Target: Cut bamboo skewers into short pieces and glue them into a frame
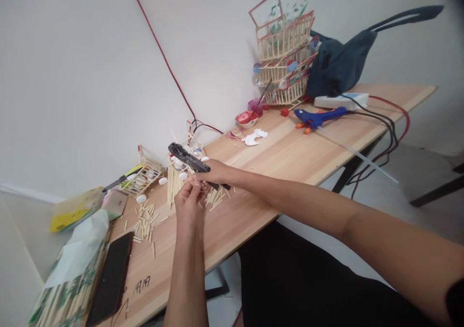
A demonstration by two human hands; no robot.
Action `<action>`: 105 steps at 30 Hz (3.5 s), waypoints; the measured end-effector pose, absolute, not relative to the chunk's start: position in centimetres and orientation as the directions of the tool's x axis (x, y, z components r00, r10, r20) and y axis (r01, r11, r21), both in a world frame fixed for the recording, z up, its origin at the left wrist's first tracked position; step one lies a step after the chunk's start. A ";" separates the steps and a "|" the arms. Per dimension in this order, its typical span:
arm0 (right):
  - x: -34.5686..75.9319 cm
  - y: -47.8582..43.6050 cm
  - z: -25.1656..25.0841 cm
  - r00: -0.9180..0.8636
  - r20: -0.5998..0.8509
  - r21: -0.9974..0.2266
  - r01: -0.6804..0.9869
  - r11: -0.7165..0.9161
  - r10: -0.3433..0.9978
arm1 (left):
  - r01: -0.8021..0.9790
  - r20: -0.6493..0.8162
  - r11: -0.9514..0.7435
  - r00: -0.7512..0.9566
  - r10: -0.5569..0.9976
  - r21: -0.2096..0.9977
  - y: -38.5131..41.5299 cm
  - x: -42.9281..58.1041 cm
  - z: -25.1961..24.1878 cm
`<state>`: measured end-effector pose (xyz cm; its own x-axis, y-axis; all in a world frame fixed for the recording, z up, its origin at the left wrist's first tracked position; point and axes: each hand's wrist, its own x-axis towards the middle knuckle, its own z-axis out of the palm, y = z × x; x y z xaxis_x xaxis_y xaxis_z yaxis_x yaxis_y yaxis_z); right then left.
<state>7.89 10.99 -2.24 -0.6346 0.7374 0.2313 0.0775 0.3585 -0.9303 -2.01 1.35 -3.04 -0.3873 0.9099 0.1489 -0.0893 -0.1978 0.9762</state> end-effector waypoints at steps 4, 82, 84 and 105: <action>8.1 11.1 -2.1 -0.669 0.217 -0.910 0.125 0.396 0.711 | -0.163 0.038 -0.105 -0.370 0.928 0.981 1.3 -2.7 -3.0; 9.7 8.8 -0.5 -0.934 0.214 -0.571 0.117 0.812 0.285 | 0.307 -0.084 0.137 -0.180 0.980 0.942 -6.2 -8.1 1.7; 9.7 8.6 -0.4 -0.939 0.195 -0.535 0.139 0.833 0.283 | 0.332 -0.081 0.136 -0.176 0.981 0.933 -6.4 -8.3 1.3; 7.6 3.9 -0.3 -0.890 -0.020 -0.274 0.443 0.854 0.455 | 0.440 0.101 0.033 -0.278 0.955 0.897 -10.3 -10.0 -4.0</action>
